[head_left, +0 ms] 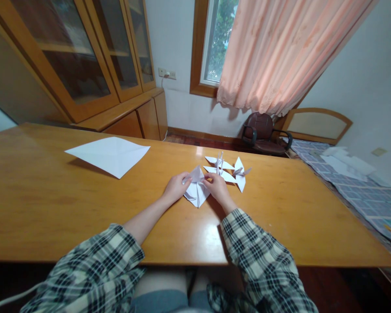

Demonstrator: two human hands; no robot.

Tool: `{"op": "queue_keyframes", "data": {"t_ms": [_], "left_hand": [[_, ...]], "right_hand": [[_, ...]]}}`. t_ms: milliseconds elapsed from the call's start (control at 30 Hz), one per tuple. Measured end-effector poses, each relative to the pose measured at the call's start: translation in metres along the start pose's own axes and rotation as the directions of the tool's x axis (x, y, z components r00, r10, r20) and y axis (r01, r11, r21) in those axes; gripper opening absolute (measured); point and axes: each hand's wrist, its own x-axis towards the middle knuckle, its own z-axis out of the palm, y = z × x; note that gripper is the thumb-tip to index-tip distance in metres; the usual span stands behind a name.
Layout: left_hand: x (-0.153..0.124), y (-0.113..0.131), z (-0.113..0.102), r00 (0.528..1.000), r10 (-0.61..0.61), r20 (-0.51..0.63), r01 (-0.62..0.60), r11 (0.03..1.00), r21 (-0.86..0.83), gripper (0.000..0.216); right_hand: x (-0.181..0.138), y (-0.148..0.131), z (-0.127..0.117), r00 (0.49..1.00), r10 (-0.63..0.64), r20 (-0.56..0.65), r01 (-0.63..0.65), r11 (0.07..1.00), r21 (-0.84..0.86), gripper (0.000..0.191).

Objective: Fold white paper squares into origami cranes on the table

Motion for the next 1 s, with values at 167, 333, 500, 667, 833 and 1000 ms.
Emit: {"op": "queue_keyframes", "data": {"t_ms": [167,333,500,667,833,1000], "left_hand": [[-0.0002,0.0017,-0.0005,1.000,-0.006,0.017,0.005,0.999,0.036,0.026],[-0.0014,0.0046,-0.0025,0.999,-0.014,0.031,0.013,0.998,0.056,0.028],[-0.0018,0.0008,0.0003,0.998,0.036,0.059,-0.041,0.995,0.092,0.032],[-0.0018,-0.0019,0.0018,0.993,0.099,0.071,-0.108,0.986,0.130,0.032],[-0.0029,-0.0003,-0.0024,0.986,0.122,0.116,-0.137,0.983,0.126,0.030],[-0.0039,0.0033,-0.0054,0.981,0.139,0.135,-0.157,0.979,0.133,0.028]], "right_hand": [[-0.0017,-0.0041,-0.0028,0.998,0.056,-0.034,-0.059,0.994,-0.097,0.013],[0.0014,-0.0025,-0.0008,0.993,-0.117,-0.032,0.118,0.992,0.034,0.013],[0.0022,0.0001,0.0023,0.991,-0.100,-0.091,0.115,0.976,0.183,0.013],[0.0009,0.0027,0.0011,0.997,-0.046,-0.054,0.058,0.965,0.255,0.014],[0.0011,0.0038,0.0025,0.994,-0.096,-0.061,0.112,0.911,0.396,0.025],[0.0013,0.0037,0.0027,0.992,-0.101,-0.076,0.124,0.904,0.410,0.019]]}}
